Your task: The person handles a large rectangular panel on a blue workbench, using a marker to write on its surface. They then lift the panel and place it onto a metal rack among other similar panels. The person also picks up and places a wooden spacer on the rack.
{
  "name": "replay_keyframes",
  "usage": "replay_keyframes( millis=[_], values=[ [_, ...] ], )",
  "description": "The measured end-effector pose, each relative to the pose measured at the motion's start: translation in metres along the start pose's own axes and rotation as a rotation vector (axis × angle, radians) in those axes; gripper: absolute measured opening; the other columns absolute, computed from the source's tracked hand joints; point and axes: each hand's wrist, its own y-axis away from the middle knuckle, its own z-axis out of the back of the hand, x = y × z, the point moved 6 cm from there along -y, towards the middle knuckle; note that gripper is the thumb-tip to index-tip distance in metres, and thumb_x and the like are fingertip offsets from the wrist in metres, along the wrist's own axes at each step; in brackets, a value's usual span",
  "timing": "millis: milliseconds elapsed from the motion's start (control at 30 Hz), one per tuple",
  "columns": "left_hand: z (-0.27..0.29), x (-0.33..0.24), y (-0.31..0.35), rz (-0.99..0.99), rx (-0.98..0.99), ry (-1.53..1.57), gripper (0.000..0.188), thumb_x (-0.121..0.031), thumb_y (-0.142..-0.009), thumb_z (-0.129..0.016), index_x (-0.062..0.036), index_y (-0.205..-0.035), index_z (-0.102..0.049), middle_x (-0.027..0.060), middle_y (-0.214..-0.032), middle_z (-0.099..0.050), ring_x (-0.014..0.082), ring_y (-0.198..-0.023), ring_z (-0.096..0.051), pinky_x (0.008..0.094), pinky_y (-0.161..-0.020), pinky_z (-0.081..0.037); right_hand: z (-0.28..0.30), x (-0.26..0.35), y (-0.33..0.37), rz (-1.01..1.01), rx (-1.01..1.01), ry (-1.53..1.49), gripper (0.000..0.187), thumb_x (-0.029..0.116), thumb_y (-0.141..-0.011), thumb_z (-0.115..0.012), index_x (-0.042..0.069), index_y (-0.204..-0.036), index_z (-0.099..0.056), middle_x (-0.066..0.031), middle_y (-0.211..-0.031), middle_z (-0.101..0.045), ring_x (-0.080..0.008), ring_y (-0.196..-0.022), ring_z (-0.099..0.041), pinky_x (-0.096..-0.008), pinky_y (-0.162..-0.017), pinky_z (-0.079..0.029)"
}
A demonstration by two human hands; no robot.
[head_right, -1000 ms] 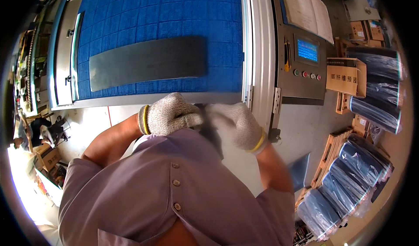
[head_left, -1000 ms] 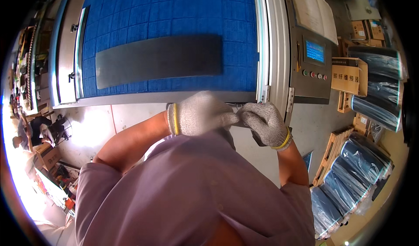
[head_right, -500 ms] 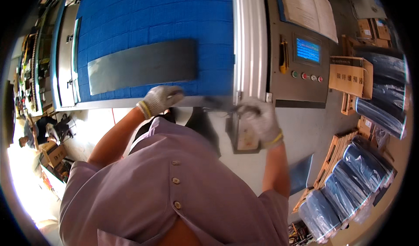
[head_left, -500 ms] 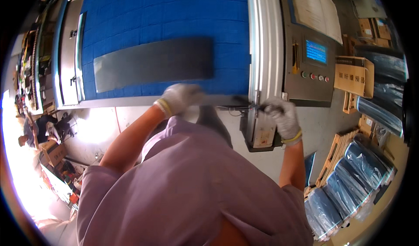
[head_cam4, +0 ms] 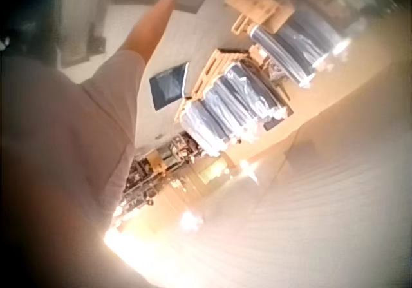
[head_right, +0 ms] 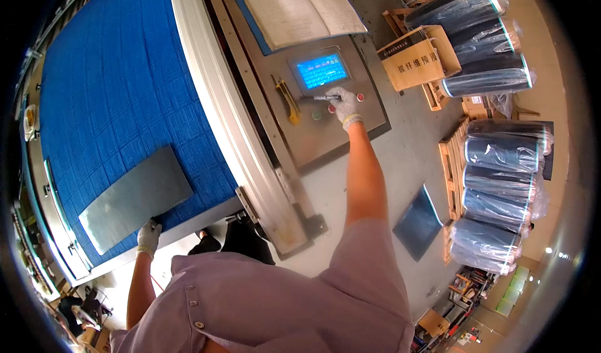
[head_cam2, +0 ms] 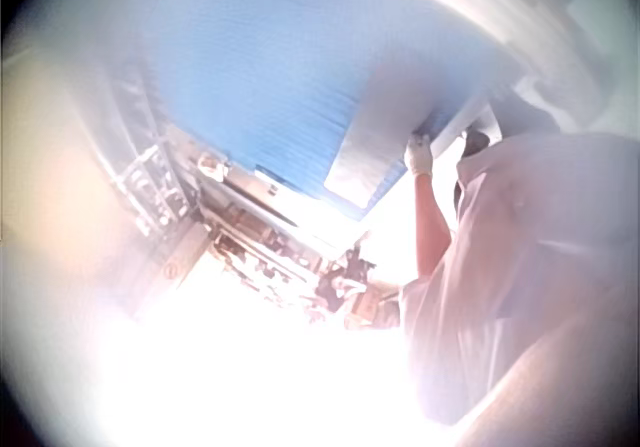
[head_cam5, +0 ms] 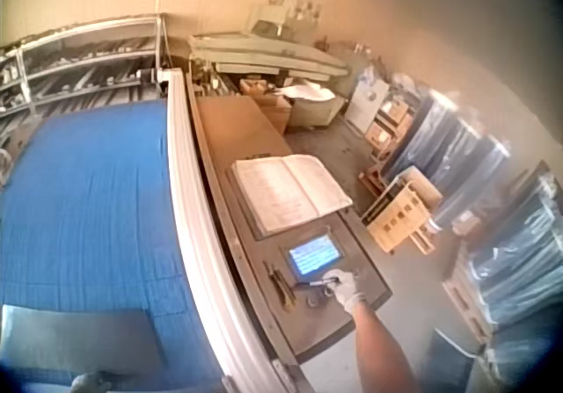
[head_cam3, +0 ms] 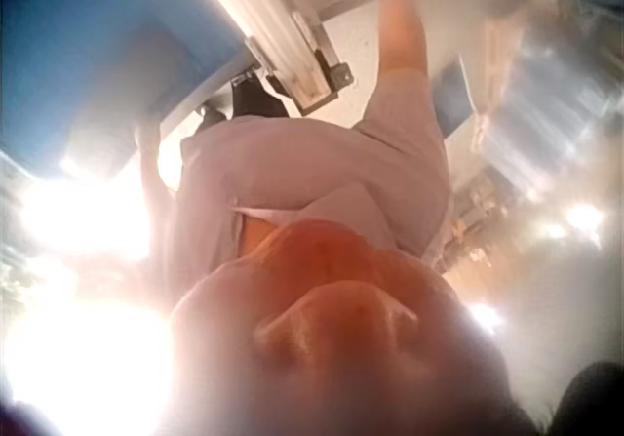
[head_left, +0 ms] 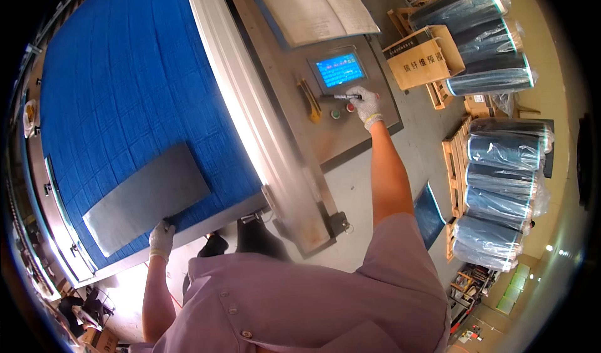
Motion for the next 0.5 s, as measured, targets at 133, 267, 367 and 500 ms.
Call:
replay_keyframes(
  millis=[133, 267, 367, 500],
  values=[
    [0.001, -0.004, 0.001, -0.002, -0.053, 0.052, 0.025, -0.028, -0.082, -0.062, -0.0043, -0.087, -0.062, 0.0199, -0.084, -0.065, 0.0396, -0.082, -0.063, 0.0460, -0.074, -0.048, 0.003, -0.043, -0.016, -0.057, 0.043, 0.300, 0.025, -0.012, -0.074, -0.058, 0.004, -0.091, -0.066, -0.0109, -0.088, -0.067, -0.0183, -0.082, -0.064, -0.0293, -0.072, -0.049],
    [0.001, -0.006, 0.008, 0.010, -0.078, 0.048, 0.023, -0.027, -0.082, -0.062, -0.0040, -0.087, -0.061, 0.0194, -0.082, -0.065, 0.0389, -0.081, -0.063, 0.0447, -0.072, -0.048, -0.006, 0.021, -0.011, 0.145, -0.094, 0.670, 0.017, 0.000, -0.076, -0.064, 0.006, -0.091, -0.067, -0.0140, -0.090, -0.066, -0.0241, -0.080, -0.066, -0.0355, -0.072, -0.051],
    [-0.001, -0.007, 0.005, 0.011, -0.081, 0.066, 0.022, -0.025, -0.082, -0.062, -0.0033, -0.086, -0.061, 0.0189, -0.082, -0.065, 0.0384, -0.081, -0.063, 0.0448, -0.071, -0.048, -0.014, 0.049, -0.016, 0.012, -0.147, 0.444, 0.021, 0.009, -0.077, -0.070, 0.007, -0.098, -0.066, -0.0155, -0.098, -0.064, -0.0304, -0.092, -0.062, -0.0390, -0.079, -0.049],
    [-0.006, -0.003, 0.008, -0.008, -0.121, 0.070, 0.022, -0.025, -0.083, -0.062, -0.0026, -0.086, -0.060, 0.0187, -0.083, -0.065, 0.0386, -0.081, -0.062, 0.0458, -0.071, -0.048, -0.054, 0.177, 0.002, 0.297, -0.157, 0.250, 0.021, 0.011, -0.078, -0.070, 0.005, -0.097, -0.063, -0.0164, -0.097, -0.063, -0.0333, -0.093, -0.060, -0.0395, -0.080, -0.049]
  ],
)
